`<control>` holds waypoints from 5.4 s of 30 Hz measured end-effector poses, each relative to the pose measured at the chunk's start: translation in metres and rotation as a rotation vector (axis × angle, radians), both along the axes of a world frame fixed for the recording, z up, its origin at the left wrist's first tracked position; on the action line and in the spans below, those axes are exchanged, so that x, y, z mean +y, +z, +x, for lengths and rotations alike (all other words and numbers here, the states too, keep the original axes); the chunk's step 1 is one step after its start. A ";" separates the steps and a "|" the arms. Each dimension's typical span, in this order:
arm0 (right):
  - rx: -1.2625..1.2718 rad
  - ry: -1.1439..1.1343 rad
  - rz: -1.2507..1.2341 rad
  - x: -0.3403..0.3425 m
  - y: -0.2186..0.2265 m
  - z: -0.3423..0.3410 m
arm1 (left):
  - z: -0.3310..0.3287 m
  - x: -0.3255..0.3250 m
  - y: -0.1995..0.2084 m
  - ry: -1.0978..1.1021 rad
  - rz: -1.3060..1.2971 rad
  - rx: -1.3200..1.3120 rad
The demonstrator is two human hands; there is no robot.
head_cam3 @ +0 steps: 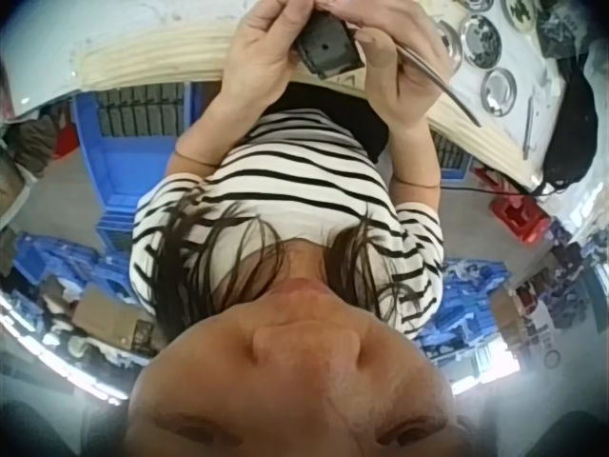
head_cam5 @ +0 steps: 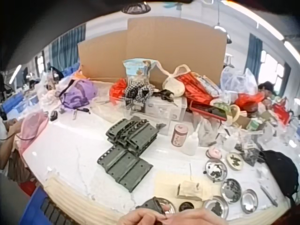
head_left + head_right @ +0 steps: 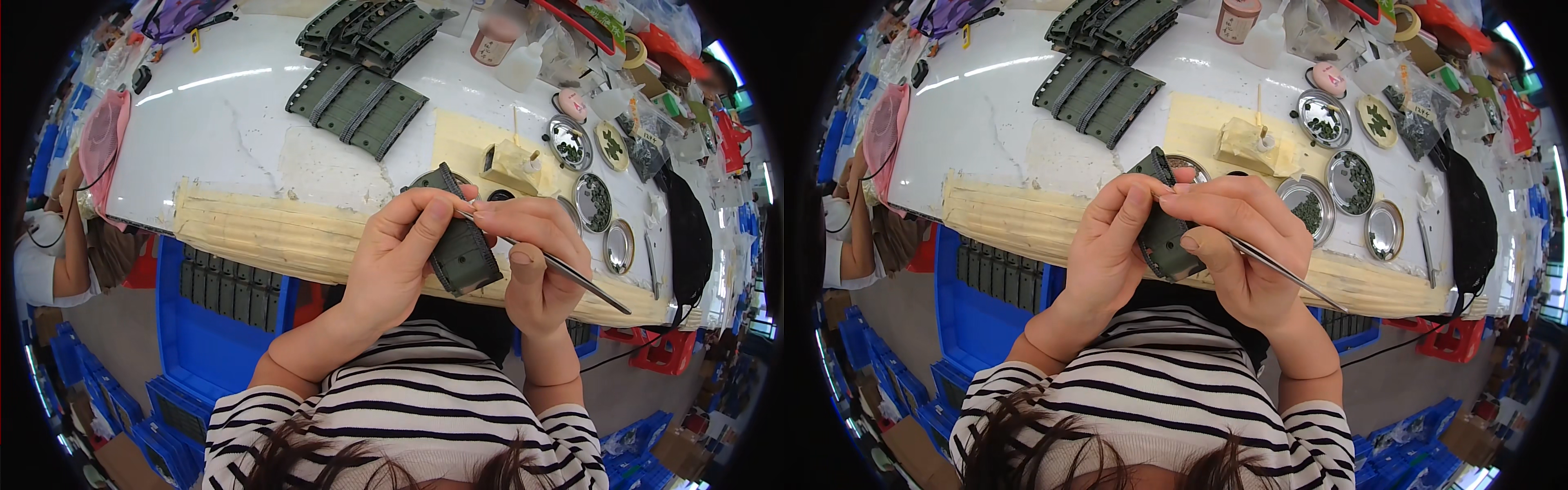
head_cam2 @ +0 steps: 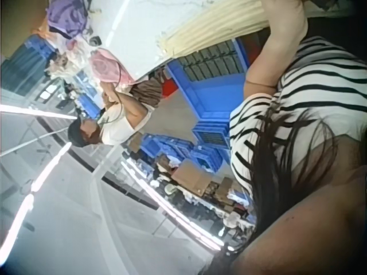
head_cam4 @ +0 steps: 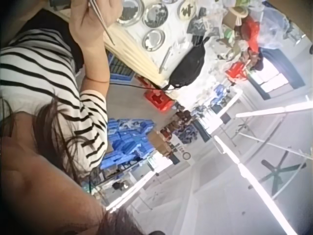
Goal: Assembling plastic toy parts by applying an substance with a brush and joining components at a factory workbench.
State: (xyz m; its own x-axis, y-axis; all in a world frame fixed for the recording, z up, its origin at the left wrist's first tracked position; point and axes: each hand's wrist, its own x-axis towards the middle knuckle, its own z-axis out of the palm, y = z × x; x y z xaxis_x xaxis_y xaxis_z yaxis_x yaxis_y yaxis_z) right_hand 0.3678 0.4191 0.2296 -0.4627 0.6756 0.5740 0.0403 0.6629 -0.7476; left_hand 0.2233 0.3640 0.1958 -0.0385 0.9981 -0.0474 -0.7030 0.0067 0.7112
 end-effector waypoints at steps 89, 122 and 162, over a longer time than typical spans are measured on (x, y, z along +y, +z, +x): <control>-0.049 0.068 0.040 -0.018 -0.005 0.012 | -0.013 -0.004 0.014 0.090 -0.290 -0.107; -0.079 0.051 0.225 -0.030 -0.002 0.012 | -0.008 -0.006 0.012 0.041 -0.187 -0.175; 0.145 0.021 0.161 -0.041 -0.001 0.024 | -0.014 0.020 0.004 -0.229 -0.251 -0.845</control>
